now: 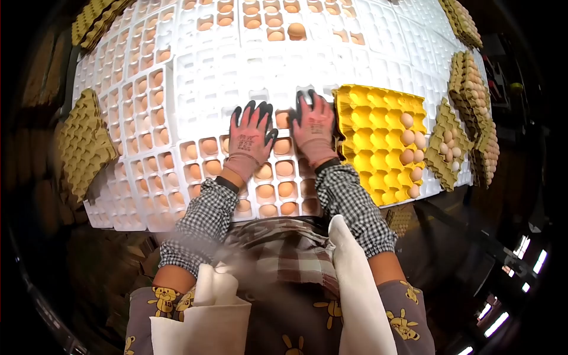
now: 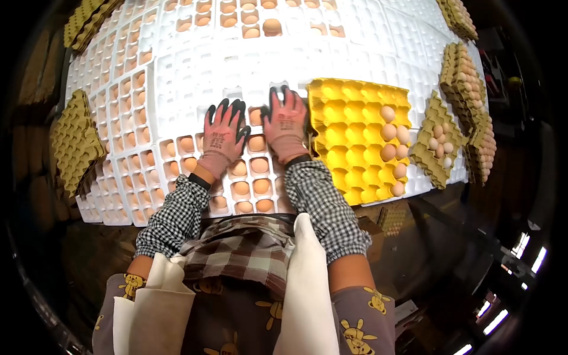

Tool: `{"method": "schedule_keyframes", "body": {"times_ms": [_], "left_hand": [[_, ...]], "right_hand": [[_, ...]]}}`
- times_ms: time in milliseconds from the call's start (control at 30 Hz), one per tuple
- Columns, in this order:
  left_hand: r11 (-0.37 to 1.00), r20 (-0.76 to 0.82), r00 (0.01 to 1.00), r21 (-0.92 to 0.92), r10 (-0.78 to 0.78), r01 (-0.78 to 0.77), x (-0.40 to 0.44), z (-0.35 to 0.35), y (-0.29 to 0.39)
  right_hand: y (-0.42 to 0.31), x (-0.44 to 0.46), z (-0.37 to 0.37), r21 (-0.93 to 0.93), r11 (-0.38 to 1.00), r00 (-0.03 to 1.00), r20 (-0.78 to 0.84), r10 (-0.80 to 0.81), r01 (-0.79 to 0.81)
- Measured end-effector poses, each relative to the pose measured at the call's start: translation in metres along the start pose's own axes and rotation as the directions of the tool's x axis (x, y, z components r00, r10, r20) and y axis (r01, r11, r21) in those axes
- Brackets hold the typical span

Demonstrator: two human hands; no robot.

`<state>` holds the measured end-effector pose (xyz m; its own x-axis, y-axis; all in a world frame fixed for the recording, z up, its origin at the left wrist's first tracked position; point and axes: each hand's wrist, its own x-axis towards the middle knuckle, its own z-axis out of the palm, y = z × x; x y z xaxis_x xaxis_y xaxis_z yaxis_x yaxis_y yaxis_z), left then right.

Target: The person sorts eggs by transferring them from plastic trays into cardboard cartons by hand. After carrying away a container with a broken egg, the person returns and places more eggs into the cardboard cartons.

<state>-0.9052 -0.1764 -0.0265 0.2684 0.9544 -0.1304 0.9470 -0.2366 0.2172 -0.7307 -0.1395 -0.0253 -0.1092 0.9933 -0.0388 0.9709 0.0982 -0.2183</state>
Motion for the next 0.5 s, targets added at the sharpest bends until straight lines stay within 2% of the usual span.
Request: {"method": "schedule_keyframes", "body": {"times_ms": [33, 67, 100, 133, 167, 233, 267, 300, 367, 400, 433, 467, 500], "left_hand": [[1.0, -0.053, 0.999, 0.013, 0.0, 0.001, 0.0, 0.005, 0.001], [1.0, -0.071, 0.997, 0.009, -0.005, 0.006, 0.0, 0.012, 0.0], [1.0, -0.068, 0.998, 0.011, 0.001, -0.001, 0.003, 0.008, 0.0], [1.0, -0.106, 0.994, 0.023, 0.011, -0.008, 0.003, 0.012, 0.001], [1.0, -0.148, 0.989, 0.007, 0.02, -0.019, 0.003, 0.017, -0.002], [0.999, -0.181, 0.983, -0.03, 0.033, -0.039, 0.003, 0.021, -0.008], [0.993, -0.215, 0.976, -0.114, 0.014, -0.039, 0.003, 0.027, -0.019], [0.981, -0.248, 0.969, -0.192, -0.009, -0.041, 0.007, 0.029, -0.024], [0.876, -0.279, 0.934, -0.478, -0.222, 0.065, 0.018, -0.012, 0.009], [0.854, -0.444, 0.871, -0.517, -0.211, -0.057, 0.027, -0.042, 0.052], [0.793, -0.365, 0.912, -0.603, -0.185, -0.081, 0.036, -0.058, 0.085], [0.75, -0.399, 0.916, -0.618, -0.041, -0.236, 0.047, -0.066, 0.121], [0.709, -0.404, 0.911, -0.619, 0.084, -0.339, 0.059, -0.069, 0.155]], "right_hand": [[-0.002, -0.005, 0.014, -0.11, 0.994, 1.0, -0.009, -0.023, 0.022], [-0.004, -0.008, 0.025, -0.09, 0.992, 0.99, 0.102, 0.095, -0.086], [0.0, -0.015, 0.029, 0.008, 0.999, 0.999, -0.012, 0.052, -0.052], [0.005, -0.026, 0.012, 0.177, 0.984, 0.996, -0.09, -0.013, 0.029], [0.009, -0.04, -0.037, 0.529, 0.837, 0.986, -0.151, -0.069, 0.14], [0.043, -0.068, -0.117, 0.347, 0.923, 0.933, -0.359, -0.035, 0.169], [0.076, -0.075, -0.142, 0.314, 0.949, 0.871, -0.464, 0.162, -0.009], [0.112, -0.081, -0.162, 0.308, 0.933, 0.755, -0.562, 0.338, -0.188], [0.19, -0.084, -0.161, 0.232, 0.767, 0.652, -0.416, 0.634, -0.598], [0.226, -0.085, -0.146, 0.263, 0.775, 0.708, -0.313, 0.633, -0.575], [0.251, -0.083, -0.136, 0.297, 0.783, 0.763, -0.209, 0.612, -0.547], [0.254, -0.078, -0.147, 0.307, 0.768, 0.78, -0.11, 0.616, -0.562], [0.261, -0.079, -0.149, 0.322, 0.763, 0.78, -0.104, 0.617, -0.561]]}}
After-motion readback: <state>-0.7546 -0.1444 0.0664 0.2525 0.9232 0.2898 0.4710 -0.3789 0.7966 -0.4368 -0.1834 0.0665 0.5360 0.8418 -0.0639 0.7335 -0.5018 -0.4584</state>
